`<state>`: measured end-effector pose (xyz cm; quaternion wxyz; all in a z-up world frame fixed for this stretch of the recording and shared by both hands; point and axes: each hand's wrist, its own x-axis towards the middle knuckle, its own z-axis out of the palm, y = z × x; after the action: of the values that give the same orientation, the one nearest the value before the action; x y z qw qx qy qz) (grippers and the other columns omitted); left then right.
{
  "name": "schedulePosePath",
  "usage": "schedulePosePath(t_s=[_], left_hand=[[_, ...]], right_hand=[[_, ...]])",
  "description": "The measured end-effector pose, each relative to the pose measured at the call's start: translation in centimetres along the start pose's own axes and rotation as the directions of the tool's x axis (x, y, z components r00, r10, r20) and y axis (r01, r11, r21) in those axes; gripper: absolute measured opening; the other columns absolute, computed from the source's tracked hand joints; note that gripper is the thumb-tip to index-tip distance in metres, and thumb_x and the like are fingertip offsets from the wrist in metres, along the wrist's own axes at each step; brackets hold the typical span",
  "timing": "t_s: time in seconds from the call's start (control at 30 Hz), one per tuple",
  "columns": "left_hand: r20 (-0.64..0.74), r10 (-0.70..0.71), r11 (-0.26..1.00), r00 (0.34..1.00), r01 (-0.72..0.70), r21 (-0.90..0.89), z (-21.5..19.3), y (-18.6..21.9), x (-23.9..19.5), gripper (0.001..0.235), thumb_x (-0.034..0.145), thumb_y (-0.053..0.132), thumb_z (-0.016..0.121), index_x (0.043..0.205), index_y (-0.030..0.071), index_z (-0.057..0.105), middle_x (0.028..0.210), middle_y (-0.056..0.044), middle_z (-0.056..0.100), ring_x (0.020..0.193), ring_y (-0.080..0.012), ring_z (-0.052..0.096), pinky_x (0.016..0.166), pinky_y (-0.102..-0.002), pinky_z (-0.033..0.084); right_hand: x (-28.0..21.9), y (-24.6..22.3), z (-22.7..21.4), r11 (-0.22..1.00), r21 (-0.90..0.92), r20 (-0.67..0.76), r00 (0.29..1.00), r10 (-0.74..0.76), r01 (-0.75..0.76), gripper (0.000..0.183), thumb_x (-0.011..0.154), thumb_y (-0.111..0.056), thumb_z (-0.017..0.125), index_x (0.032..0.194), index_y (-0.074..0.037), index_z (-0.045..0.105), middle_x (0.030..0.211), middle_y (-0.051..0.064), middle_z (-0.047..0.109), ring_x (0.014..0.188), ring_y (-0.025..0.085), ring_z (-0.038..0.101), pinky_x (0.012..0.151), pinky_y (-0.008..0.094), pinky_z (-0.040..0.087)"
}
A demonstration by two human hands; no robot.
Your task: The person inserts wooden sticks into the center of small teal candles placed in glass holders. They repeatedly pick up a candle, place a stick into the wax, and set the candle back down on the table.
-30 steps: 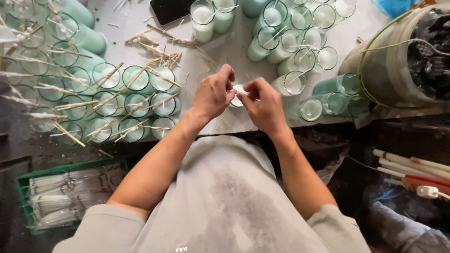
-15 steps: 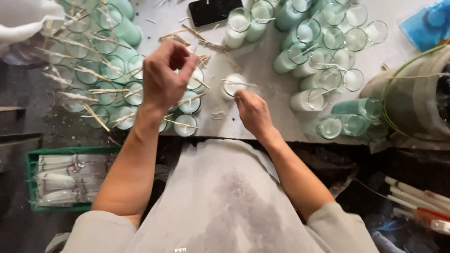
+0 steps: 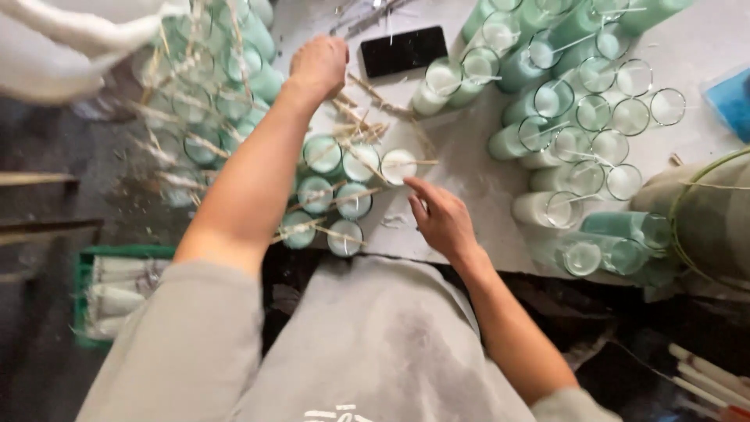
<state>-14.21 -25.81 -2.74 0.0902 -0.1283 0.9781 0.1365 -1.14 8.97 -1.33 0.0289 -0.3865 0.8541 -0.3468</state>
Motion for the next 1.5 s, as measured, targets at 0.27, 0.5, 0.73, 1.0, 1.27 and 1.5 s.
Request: schedulePosePath(t_s=[0.27,0.5,0.73,1.0,1.27,1.5], left_hand=[[0.311,0.121,0.947,0.943,-0.204,0.248,8.5,-4.6,8.9,0.017,0.082,-0.002,0.063,0.09,0.001,0.078,0.094,-0.021,0.076,0.088,-0.0394,0.074,0.076,-0.049,0.06],[0.309,0.239,0.938,0.921,-0.301,0.172,2.7,3.2,4.8,0.016,0.087,0.013,0.065,0.094,0.016,0.079,0.092,-0.013,0.075,0.078,-0.0334,0.071,0.067,-0.045,0.055],[0.364,0.546,0.755,0.754,-0.632,0.177,7.0,8.5,5.0,0.017,0.077,0.03,0.087,0.082,0.016,0.079,0.086,-0.009,0.078,0.088,-0.0326,0.077,0.076,-0.048,0.063],[0.291,0.395,0.846,0.871,-0.468,0.255,4.5,4.8,5.4,0.039,0.065,0.043,0.095,0.086,0.014,0.08,0.085,-0.011,0.077,0.086,-0.034,0.077,0.074,-0.049,0.063],[0.052,0.3,0.677,0.952,-0.174,-0.715,-8.8,9.7,-8.8,0.019,0.086,0.024,0.075,0.095,0.008,0.079,0.074,-0.013,0.074,0.061,-0.0177,0.068,0.059,-0.032,0.056],[-0.016,0.217,0.233,0.976,-0.068,-0.97,-3.8,18.2,-18.1,0.012,0.087,0.012,0.082,0.096,0.004,0.079,0.071,-0.013,0.076,0.06,-0.016,0.071,0.059,-0.029,0.062]], right_hand=[[-4.9,-1.9,-4.8,0.881,0.252,-0.158,0.88,0.447,-0.402,0.015,0.094,-0.016,0.075,0.109,-0.015,0.078,0.083,-0.003,0.075,0.062,0.008,0.054,0.069,0.027,0.05],[-5.6,-1.6,-6.4,0.802,0.347,-0.166,0.81,0.562,-0.486,0.011,0.096,-0.015,0.075,0.105,-0.009,0.078,0.081,-0.002,0.071,0.067,0.007,0.058,0.066,0.026,0.05],[-6.8,-1.7,-6.4,0.824,0.387,-0.294,0.791,0.536,-0.414,0.009,0.09,-0.009,0.079,0.098,-0.013,0.081,0.074,0.004,0.077,0.051,0.009,0.056,0.052,0.025,0.047],[-8.3,-0.4,-7.9,0.739,0.463,-0.265,0.719,0.642,-0.489,0.01,0.092,-0.01,0.078,0.102,-0.012,0.08,0.076,0.005,0.077,0.06,0.008,0.062,0.058,0.025,0.051],[-0.7,-2.9,-9.4,0.732,0.616,-0.271,0.794,0.545,-0.292,0.013,0.093,-0.005,0.078,0.107,-0.004,0.079,0.093,0.018,0.078,0.083,0.021,0.074,0.078,0.037,0.061],[2.4,-5.3,-10.6,0.71,0.697,-0.31,0.849,0.427,-0.103,0.025,0.091,0.0,0.079,0.115,-0.002,0.074,0.091,0.015,0.079,0.078,0.019,0.076,0.072,0.033,0.066]])
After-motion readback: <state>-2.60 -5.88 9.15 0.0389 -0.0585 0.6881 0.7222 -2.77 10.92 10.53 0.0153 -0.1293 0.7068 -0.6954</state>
